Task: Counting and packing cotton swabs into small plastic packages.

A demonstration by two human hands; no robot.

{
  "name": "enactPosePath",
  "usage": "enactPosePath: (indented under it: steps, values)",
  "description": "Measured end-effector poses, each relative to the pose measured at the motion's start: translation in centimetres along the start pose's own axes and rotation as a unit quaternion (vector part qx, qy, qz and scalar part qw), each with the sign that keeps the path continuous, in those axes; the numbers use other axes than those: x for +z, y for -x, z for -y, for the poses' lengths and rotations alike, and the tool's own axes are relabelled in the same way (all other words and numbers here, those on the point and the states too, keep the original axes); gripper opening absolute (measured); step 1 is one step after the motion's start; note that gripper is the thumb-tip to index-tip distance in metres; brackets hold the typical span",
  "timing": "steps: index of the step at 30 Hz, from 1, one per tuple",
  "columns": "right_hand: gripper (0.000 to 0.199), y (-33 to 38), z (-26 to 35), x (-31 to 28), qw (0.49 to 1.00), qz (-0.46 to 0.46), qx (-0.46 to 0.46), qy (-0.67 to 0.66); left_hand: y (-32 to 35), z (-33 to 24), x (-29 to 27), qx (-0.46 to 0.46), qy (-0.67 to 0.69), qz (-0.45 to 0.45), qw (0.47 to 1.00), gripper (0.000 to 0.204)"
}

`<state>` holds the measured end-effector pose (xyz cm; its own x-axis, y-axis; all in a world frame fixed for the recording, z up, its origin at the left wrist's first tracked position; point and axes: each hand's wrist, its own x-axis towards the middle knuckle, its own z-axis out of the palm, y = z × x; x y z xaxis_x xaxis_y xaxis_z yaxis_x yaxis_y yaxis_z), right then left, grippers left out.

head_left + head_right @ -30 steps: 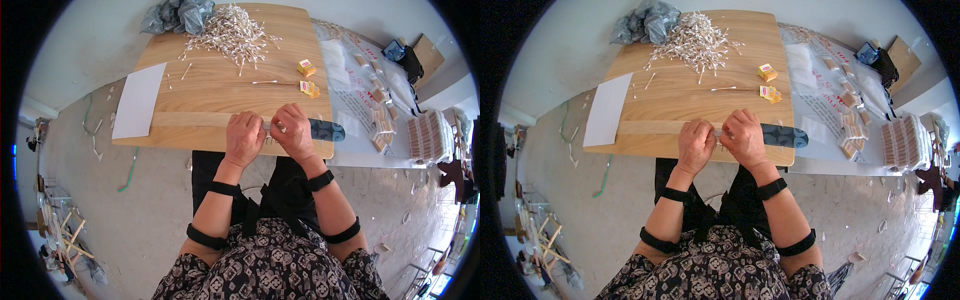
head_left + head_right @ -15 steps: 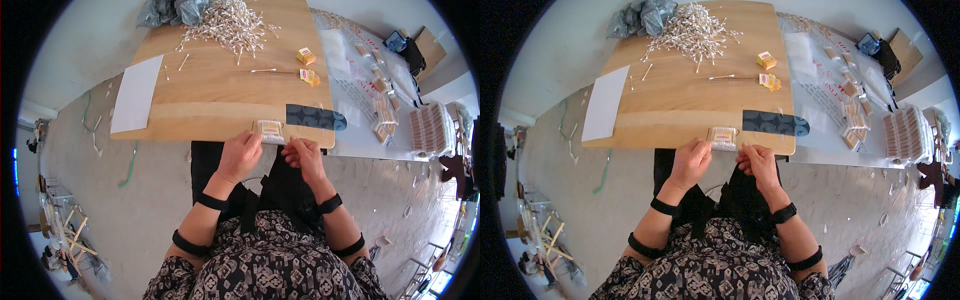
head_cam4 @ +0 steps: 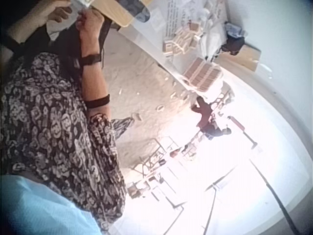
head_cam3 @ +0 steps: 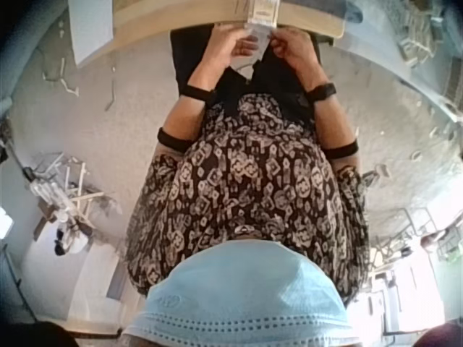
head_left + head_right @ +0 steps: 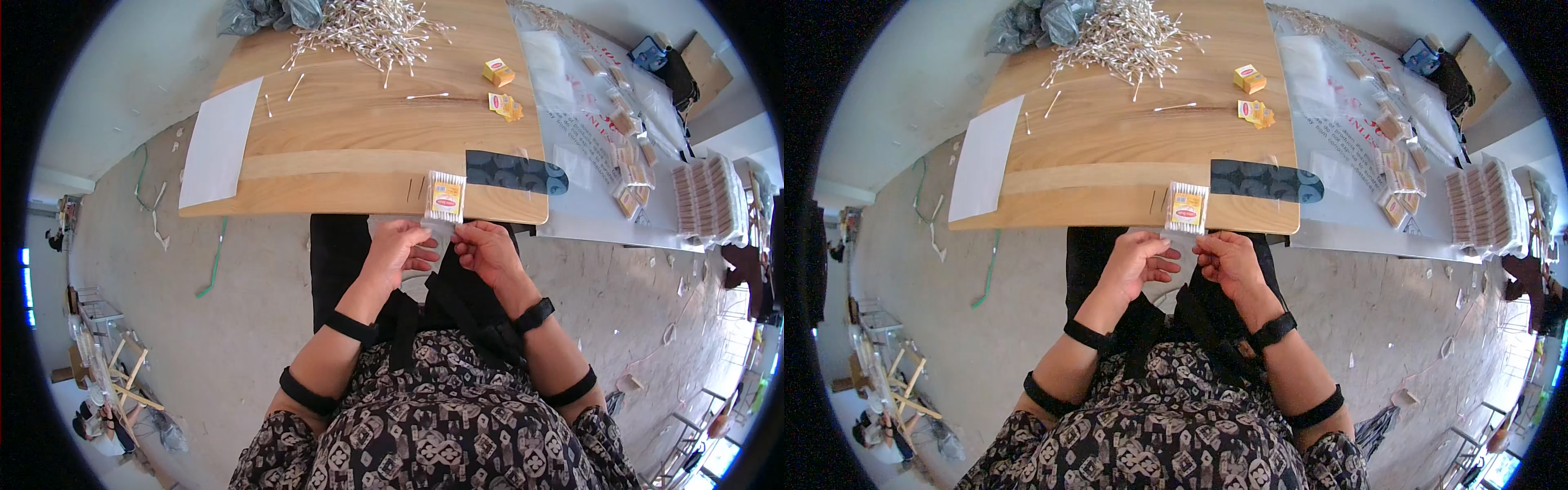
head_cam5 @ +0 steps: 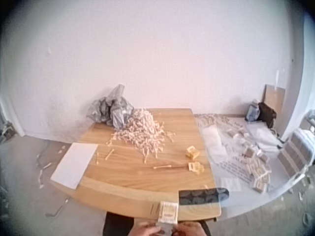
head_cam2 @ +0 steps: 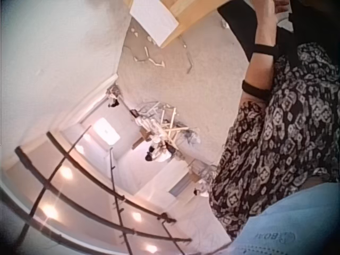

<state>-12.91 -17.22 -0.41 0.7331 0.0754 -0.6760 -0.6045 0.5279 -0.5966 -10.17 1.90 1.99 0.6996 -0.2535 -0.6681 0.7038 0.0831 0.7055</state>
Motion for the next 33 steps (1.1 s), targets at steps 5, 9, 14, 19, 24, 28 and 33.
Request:
enactPosePath:
  steps: [5,9,14,19,24,28,33]
  values:
    - [0.010,-0.5,-0.2,0.0,1.000,0.015,-0.003,-0.004,-1.3,0.8,1.3,-0.027,0.100,0.045,0.994,0.023]
    - [0.008,-1.0,-0.2,-0.5,0.999,0.040,-0.017,0.025,-2.5,1.9,2.2,-0.024,0.115,0.003,0.993,0.017]
    - [0.010,-1.0,-0.6,-0.6,0.997,0.063,0.009,-0.037,-2.9,2.5,3.3,-0.020,0.169,0.005,0.985,0.014]
    - [0.013,-1.2,-0.9,-0.4,0.994,0.073,0.021,-0.075,-3.0,2.2,3.1,-0.022,0.177,0.032,0.983,0.011]
    - [0.016,-1.5,-1.1,-0.2,0.991,0.104,-0.012,-0.085,-2.7,1.8,3.0,-0.024,0.191,0.030,0.981,0.012]
    - [0.014,-0.9,-0.7,0.2,0.992,0.098,-0.016,-0.078,-1.9,1.1,2.5,-0.017,0.217,0.009,0.976,0.011]
    - [0.016,-1.0,-0.8,0.2,0.992,0.098,-0.018,-0.076,-1.9,1.3,0.9,-0.010,0.230,-0.005,0.973,0.010]
